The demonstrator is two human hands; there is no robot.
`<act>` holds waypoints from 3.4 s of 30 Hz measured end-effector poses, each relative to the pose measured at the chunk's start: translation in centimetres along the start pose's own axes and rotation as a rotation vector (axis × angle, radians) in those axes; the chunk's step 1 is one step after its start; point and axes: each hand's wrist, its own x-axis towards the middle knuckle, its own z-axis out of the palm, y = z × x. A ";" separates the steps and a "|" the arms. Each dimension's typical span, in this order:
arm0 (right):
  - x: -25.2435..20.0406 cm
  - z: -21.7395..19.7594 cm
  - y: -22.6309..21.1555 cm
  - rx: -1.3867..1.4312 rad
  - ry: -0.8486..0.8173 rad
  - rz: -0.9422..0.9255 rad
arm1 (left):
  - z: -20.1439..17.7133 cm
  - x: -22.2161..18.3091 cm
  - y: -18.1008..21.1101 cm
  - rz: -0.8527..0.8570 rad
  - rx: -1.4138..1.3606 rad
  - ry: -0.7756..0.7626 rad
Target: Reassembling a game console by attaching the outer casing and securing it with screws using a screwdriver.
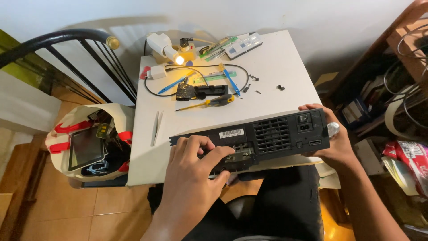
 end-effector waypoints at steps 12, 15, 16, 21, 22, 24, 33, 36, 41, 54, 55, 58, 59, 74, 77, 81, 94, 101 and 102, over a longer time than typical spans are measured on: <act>-0.2 0.3 -0.2 0.000 0.020 0.012 | 1.3 0.1 -0.7 0.055 0.014 0.107; -0.3 0.2 0.2 0.093 0.002 0.013 | 1.1 -0.3 -0.7 0.117 -0.019 0.107; -0.3 0.3 0.1 0.095 0.001 0.014 | 1.1 -0.4 -0.8 0.115 -0.017 0.106; -0.4 0.5 -0.4 0.021 0.026 0.037 | 0.7 -1.3 -1.6 0.119 -0.249 0.069; -0.3 0.5 -0.3 0.023 0.029 0.039 | 0.0 -1.4 -1.8 0.120 -0.249 0.064; -0.4 0.4 0.0 0.061 0.021 0.025 | -1.4 -1.6 -2.1 0.163 -0.369 0.044; -0.8 0.3 0.8 0.101 0.035 0.039 | -0.1 -0.8 -1.5 0.253 -0.047 -0.025; -0.7 0.3 0.9 0.122 0.017 0.005 | 0.2 -0.7 -1.5 0.193 -0.069 -0.015; -0.5 0.4 0.2 0.062 0.014 0.006 | 0.2 -0.7 -1.7 0.162 -0.147 -0.052; -0.2 0.3 -0.5 -0.075 -0.030 -0.034 | -2.1 -3.9 -1.7 0.217 -0.572 -0.144; -0.2 0.3 -0.4 -0.072 -0.034 -0.038 | -2.2 -3.9 -1.6 0.214 -0.569 -0.140; -0.3 0.0 0.4 -0.050 -0.023 -0.008 | -1.8 -3.2 -1.3 0.205 -0.357 -0.027; -0.4 -0.2 1.0 -0.063 -0.042 -0.083 | -1.4 -2.6 -1.3 0.229 -0.256 0.048; -0.4 0.2 0.7 0.032 0.023 0.046 | 1.2 -0.5 -1.2 0.248 -0.015 0.177; -0.7 0.3 0.7 0.031 0.022 0.022 | 1.4 -0.6 -0.7 0.218 0.011 0.185; -0.5 0.5 0.4 0.054 0.032 0.035 | 2.3 -0.8 -0.3 0.129 0.004 0.225; -0.5 -0.2 1.0 -0.043 -0.017 -0.009 | 3.1 -0.6 -1.6 0.056 0.117 0.160; -0.4 0.2 1.3 -0.010 0.042 0.078 | 1.3 -1.9 -4.5 -0.241 -0.367 0.420; -0.4 0.1 1.4 -0.011 0.039 0.067 | 1.5 -1.9 -5.0 -0.283 -0.398 0.418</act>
